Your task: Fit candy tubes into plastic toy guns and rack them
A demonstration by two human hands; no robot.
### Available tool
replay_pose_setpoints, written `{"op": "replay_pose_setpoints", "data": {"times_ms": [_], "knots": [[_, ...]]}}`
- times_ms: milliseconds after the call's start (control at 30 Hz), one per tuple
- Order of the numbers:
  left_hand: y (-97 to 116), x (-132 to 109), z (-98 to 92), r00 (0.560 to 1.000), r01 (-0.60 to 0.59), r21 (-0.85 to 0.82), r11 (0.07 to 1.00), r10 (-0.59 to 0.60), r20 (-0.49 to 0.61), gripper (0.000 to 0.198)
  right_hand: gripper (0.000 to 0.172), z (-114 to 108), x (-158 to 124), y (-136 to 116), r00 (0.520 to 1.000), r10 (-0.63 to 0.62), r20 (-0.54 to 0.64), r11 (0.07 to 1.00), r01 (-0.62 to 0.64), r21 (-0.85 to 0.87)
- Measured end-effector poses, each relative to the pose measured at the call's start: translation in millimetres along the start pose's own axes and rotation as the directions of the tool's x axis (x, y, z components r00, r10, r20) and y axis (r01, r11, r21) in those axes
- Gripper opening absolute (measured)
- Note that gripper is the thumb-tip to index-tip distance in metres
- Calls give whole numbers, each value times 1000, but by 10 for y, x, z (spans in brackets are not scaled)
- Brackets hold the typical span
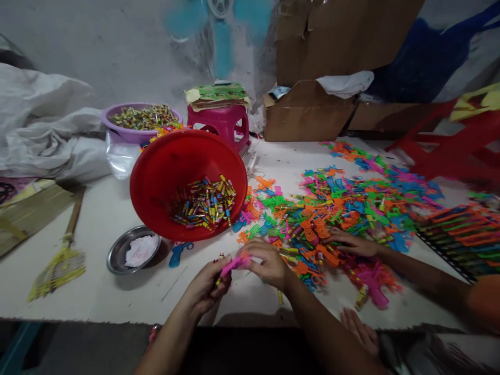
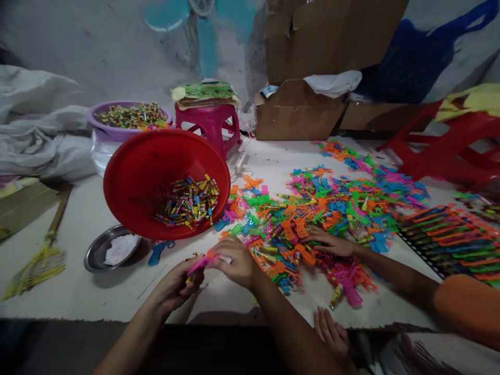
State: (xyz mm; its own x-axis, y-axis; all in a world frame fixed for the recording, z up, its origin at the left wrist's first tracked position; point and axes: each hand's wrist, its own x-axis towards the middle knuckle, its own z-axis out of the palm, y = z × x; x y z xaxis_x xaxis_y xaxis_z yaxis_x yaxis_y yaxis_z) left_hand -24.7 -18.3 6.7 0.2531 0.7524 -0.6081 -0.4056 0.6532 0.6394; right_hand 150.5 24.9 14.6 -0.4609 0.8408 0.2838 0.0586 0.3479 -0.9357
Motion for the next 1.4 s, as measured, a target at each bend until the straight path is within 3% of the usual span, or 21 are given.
{"op": "replay_pose_setpoints", "data": {"times_ms": [33,100,167,333,500,667,767,933,1067,1167,1233,1333,1367,1400], "knots": [[-24,-4,22,996,-88,47,995,89,-9,27,16,26,24,32,991,71,-110,997,-67,48],[-63,-11,73,966,-242,178,954,253,-43,33,23,93,51,111,911,221,-348,968,-160,195],[-81,-16,118,925,-340,307,889,375,-61,35,25,174,49,170,845,290,-450,939,-161,303],[-63,-12,167,860,-411,434,802,499,-107,31,18,353,-21,120,888,255,-382,947,-149,286],[-72,10,154,849,-404,458,792,511,-133,32,13,331,-81,51,914,174,-366,985,-162,62],[-102,20,152,796,-436,526,730,586,-153,27,13,338,-126,84,917,108,-385,983,-157,-98],[-108,17,153,769,-449,596,666,628,-122,26,14,359,-132,84,914,124,-387,983,-166,-77],[-135,16,125,761,-456,634,624,643,-86,22,20,343,-114,53,901,124,-416,990,-141,-8],[-177,9,134,727,-501,660,560,686,-30,22,20,426,-158,103,863,187,-469,982,-171,76],[-228,-9,241,698,-537,677,503,716,22,21,19,462,-210,158,829,246,-501,969,-206,134],[-260,-3,316,717,-533,673,513,696,37,21,21,334,-228,174,835,284,-471,959,-239,153],[-265,70,298,801,-459,637,619,599,-5,27,25,-199,-232,175,841,344,-418,929,-369,23],[-252,112,244,824,-420,611,671,564,-53,29,26,-434,-231,175,812,353,-464,898,-434,-76],[-235,160,174,840,-380,568,730,529,-119,31,27,-659,-227,180,753,335,-567,835,-516,-192]]}}
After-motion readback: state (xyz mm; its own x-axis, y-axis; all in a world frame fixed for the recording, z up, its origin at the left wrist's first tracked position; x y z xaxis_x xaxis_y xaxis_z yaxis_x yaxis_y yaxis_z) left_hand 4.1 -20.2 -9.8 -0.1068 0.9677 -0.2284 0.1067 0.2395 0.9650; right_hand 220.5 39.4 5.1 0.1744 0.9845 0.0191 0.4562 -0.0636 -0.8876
